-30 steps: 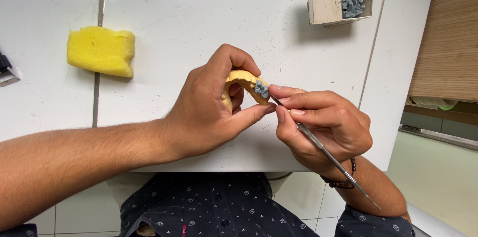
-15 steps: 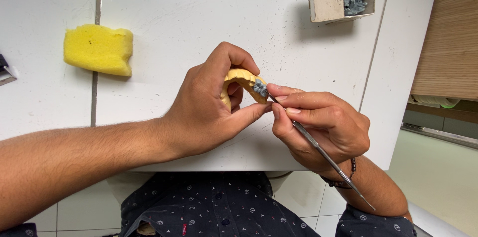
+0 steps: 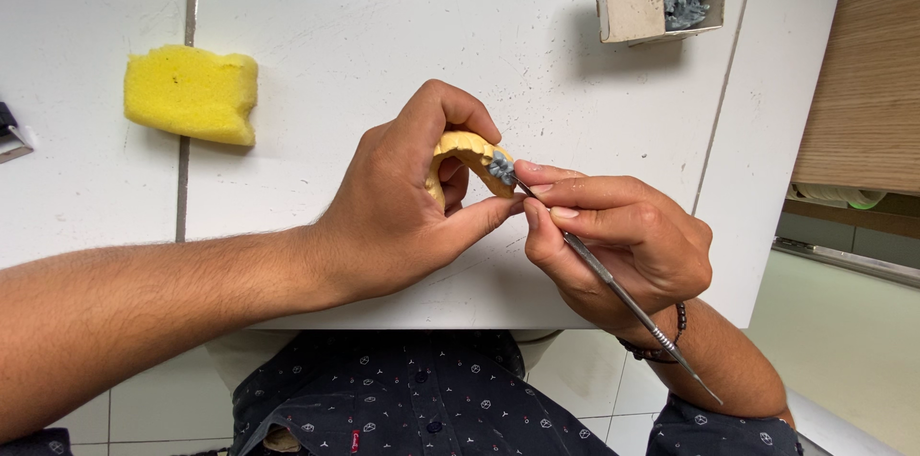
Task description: The person holds a yellow plaster dental model with blue wax teeth in one hand and uses a metal wax carving instrument in the other to shape, press, and smooth the wax, rotating the model to work different tooth areas throughout the clip.
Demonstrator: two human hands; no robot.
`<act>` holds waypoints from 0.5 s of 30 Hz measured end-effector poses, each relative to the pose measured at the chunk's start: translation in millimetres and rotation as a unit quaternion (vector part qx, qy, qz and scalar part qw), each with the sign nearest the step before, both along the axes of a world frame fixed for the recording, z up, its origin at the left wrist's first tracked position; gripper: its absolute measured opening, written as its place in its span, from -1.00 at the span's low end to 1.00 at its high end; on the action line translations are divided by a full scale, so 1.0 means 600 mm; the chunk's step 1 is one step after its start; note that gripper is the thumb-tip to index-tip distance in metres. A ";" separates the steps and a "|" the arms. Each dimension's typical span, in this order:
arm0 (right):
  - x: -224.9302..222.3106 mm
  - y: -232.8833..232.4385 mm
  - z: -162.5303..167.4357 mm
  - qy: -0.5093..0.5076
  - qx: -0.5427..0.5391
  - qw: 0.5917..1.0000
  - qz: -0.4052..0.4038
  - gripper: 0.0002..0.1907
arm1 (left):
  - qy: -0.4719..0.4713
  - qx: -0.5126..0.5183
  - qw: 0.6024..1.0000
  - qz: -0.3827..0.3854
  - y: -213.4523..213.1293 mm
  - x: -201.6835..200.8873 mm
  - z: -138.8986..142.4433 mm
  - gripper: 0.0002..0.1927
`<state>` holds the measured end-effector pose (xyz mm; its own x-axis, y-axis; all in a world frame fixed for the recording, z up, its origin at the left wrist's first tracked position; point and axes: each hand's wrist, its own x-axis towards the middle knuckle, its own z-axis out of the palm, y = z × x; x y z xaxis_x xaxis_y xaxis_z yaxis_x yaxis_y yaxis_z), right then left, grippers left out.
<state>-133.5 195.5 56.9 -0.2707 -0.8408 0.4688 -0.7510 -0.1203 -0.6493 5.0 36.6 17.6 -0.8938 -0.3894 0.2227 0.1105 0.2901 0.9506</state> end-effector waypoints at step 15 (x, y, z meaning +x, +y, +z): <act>-0.004 0.004 0.003 -0.034 0.003 0.999 0.009 -0.74 | -0.006 0.025 1.000 -0.009 -0.004 0.003 0.013 -0.55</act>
